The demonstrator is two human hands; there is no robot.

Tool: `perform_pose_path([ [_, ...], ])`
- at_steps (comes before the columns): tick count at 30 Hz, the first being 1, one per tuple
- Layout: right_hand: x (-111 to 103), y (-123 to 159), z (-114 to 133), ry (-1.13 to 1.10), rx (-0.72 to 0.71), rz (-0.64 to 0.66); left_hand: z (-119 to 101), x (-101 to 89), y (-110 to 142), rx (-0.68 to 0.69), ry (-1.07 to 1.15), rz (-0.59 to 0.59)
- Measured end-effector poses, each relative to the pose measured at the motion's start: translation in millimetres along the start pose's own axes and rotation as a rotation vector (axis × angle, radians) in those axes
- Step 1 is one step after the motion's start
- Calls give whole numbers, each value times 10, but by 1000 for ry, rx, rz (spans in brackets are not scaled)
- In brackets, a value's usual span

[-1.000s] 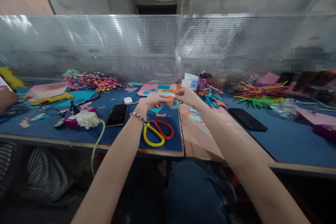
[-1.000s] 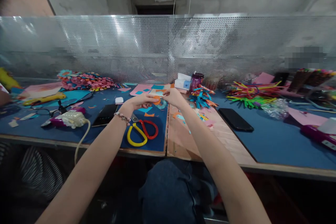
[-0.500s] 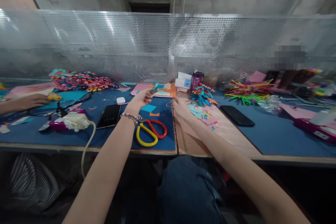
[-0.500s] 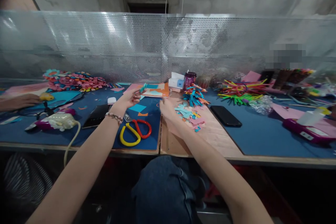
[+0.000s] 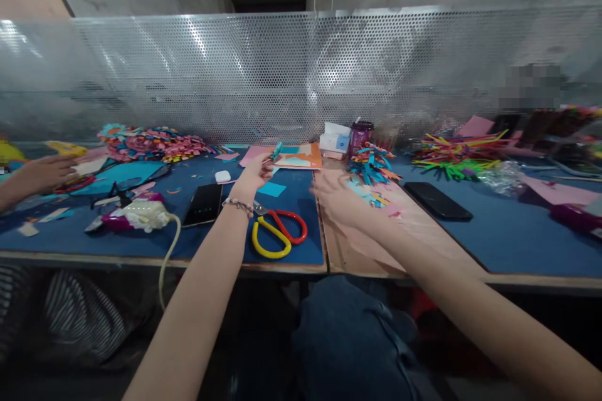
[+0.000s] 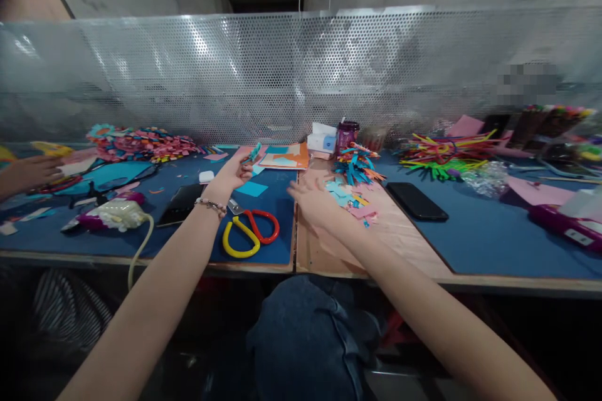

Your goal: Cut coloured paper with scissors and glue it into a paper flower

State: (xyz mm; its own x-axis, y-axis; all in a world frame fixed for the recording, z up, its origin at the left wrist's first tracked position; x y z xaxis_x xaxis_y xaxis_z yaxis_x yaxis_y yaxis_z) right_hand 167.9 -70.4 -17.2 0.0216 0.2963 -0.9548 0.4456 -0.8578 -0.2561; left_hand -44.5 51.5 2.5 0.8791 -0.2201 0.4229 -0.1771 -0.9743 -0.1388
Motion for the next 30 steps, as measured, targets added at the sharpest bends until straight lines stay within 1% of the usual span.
perform_pose_path([
  [1, 11, 35, 96, -43, -130, 67, 6, 13, 6, 8, -11, 7],
  [2, 26, 73, 164, -79, -219, 140, 12, 25, 12, 13, -18, 13],
  [3, 40, 102, 186, -90, -234, 193, 21, 38, 18, 11, -22, 22],
  [4, 50, 120, 163, -63, -172, 212, 31, 51, 22, 6, -27, 33],
  [5, 50, 129, 103, -4, -47, 192, 44, 63, 23, -1, -37, 44],
  [7, 23, 157, -25, 142, 227, 80, 70, 78, 21, -5, -72, 46],
  [8, 12, 172, -39, 183, 280, 25, 84, 84, 20, -5, -99, 43],
  [9, 15, 181, -8, 187, 250, -9, 96, 90, 21, -5, -130, 37],
  [10, 31, 186, 58, 158, 151, -12, 108, 98, 26, -6, -162, 35],
  [12, 76, 205, 208, 63, -80, 66, 124, 128, 49, -9, -214, 58],
  [13, 87, 208, 248, 35, -136, 112, 128, 147, 67, -11, -234, 73],
  [14, 82, 196, 253, 29, -134, 143, 129, 166, 88, -11, -250, 87],
  [15, 59, 164, 226, 40, -81, 148, 128, 184, 109, -8, -266, 97],
  [16, 18, 110, 175, 52, 0, 122, 126, 202, 129, -6, -284, 106],
  [18, -92, -56, 48, 7, 188, 8, 122, 230, 157, 8, -329, 114],
  [19, -144, -160, -18, -88, 286, -71, 121, 241, 164, 22, -354, 119],
  [20, -172, -276, -75, -239, 364, -134, 120, 250, 167, 39, -380, 123],
  [21, -168, -397, -120, -402, 430, -164, 121, 255, 165, 57, -404, 128],
  [23, -113, -643, -135, -702, 423, -193, 130, 260, 155, 87, -449, 148],
  [25, -36, -816, -139, -847, 440, -249, 145, 257, 141, 97, -488, 181],
  [27, 41, -883, -159, -925, 498, -309, 157, 242, 125, 97, -512, 194],
  [30, 72, -815, -244, -930, 583, -436, 149, 210, 99, 115, -495, 159],
])
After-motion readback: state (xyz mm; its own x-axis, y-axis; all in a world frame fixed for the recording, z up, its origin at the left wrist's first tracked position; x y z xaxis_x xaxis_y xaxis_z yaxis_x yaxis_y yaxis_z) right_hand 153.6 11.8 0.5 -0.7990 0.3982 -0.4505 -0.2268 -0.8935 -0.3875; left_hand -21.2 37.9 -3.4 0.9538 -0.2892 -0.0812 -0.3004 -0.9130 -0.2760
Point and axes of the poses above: each hand's wrist, its own y-axis away from the middle knuckle, its own x-axis out of the palm, z = x × y, the point moved 4 cm from there along -y, towards the middle knuckle, and after that the axes turned 7 degrees about x, right-handed, at the moved point
